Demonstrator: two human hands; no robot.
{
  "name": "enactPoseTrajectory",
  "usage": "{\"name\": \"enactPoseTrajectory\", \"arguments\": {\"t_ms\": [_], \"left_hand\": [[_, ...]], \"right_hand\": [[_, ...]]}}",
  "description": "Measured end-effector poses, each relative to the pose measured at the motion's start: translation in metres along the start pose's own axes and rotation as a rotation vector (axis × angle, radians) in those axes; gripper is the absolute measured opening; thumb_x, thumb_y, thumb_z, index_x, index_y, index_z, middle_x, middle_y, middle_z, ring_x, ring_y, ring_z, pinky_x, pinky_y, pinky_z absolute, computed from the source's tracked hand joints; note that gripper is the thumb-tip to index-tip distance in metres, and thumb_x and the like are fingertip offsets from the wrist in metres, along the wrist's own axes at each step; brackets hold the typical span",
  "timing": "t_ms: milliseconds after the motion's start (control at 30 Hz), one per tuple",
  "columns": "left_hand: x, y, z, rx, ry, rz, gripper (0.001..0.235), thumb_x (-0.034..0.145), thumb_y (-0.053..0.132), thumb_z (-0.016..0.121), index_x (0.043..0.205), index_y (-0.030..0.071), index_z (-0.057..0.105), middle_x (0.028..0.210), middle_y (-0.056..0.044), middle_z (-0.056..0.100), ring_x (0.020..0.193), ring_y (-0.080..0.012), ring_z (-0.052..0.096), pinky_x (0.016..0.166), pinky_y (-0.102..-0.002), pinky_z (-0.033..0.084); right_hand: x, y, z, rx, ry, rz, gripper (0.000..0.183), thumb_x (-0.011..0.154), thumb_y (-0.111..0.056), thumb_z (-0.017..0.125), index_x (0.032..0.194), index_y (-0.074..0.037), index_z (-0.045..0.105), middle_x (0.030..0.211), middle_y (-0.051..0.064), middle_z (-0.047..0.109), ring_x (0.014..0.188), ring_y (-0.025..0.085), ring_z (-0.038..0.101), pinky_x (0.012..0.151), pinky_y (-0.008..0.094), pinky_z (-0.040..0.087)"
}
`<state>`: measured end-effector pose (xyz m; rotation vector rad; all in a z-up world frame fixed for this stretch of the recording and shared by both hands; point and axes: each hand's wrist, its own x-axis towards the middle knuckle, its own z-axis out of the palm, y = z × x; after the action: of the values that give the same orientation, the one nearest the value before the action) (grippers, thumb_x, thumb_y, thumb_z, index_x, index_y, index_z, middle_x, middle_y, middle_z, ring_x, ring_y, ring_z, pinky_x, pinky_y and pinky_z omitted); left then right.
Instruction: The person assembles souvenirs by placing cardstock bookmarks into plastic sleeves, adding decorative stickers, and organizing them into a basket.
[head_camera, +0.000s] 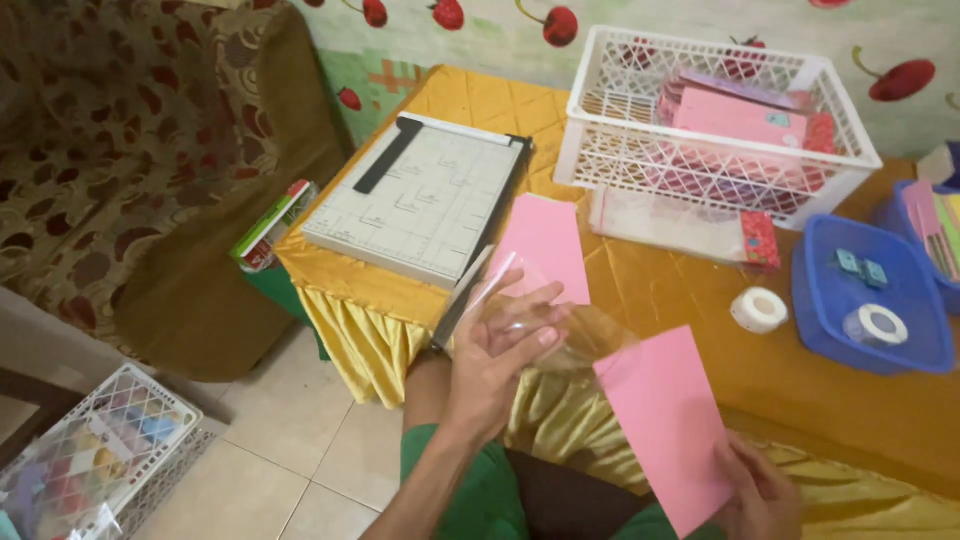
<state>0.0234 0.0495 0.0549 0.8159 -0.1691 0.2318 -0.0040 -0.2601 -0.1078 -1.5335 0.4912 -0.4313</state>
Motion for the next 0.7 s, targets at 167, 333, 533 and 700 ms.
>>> {"name": "enactPoseTrajectory", "arguments": {"t_ms": [167, 333, 533, 700], "left_hand": [[0.0, -0.004, 0.016, 0.089, -0.091, -0.029, 0.071, 0.083, -0.003, 0.075, 0.146, -0.001, 0.043, 0.132, -0.027, 0.067, 0.117, -0.0389, 0.07, 0.097, -0.047, 0.063], [-0.004, -0.01, 0.02, 0.085, -0.176, -0.047, 0.064, 0.087, -0.002, 0.073, 0.145, 0.002, 0.045, 0.134, -0.026, 0.065, 0.118, -0.0387, 0.069, 0.099, -0.051, 0.062], [-0.005, -0.017, 0.017, 0.149, -0.332, -0.067, 0.059, 0.096, 0.0, 0.067, 0.15, 0.005, 0.045, 0.142, -0.02, 0.061, 0.122, -0.037, 0.068, 0.099, -0.049, 0.063], [-0.009, -0.015, 0.021, 0.258, -0.391, -0.018, 0.067, 0.096, 0.004, 0.069, 0.155, 0.006, 0.039, 0.137, -0.018, 0.065, 0.115, -0.0315, 0.072, 0.101, -0.047, 0.063]], "right_hand": [[-0.014, 0.01, -0.027, 0.077, -0.024, -0.028, 0.027, 0.092, 0.005, 0.07, 0.118, 0.01, 0.069, 0.113, 0.021, 0.071, 0.096, 0.024, 0.066, 0.087, 0.03, 0.055], [-0.019, 0.025, -0.03, 0.1, -0.022, 0.053, 0.025, 0.094, 0.0, 0.07, 0.118, 0.008, 0.071, 0.105, 0.018, 0.072, 0.086, 0.02, 0.065, 0.081, 0.025, 0.053], [-0.032, 0.019, -0.029, -0.059, 0.016, 0.108, 0.028, 0.093, -0.009, 0.075, 0.119, 0.002, 0.074, 0.092, 0.014, 0.072, 0.067, 0.016, 0.054, 0.062, 0.023, 0.043], [-0.043, 0.022, -0.036, -0.156, -0.07, -0.096, 0.031, 0.092, -0.005, 0.073, 0.123, -0.006, 0.076, 0.072, 0.01, 0.07, 0.04, 0.009, 0.037, 0.04, 0.02, 0.03]]}}
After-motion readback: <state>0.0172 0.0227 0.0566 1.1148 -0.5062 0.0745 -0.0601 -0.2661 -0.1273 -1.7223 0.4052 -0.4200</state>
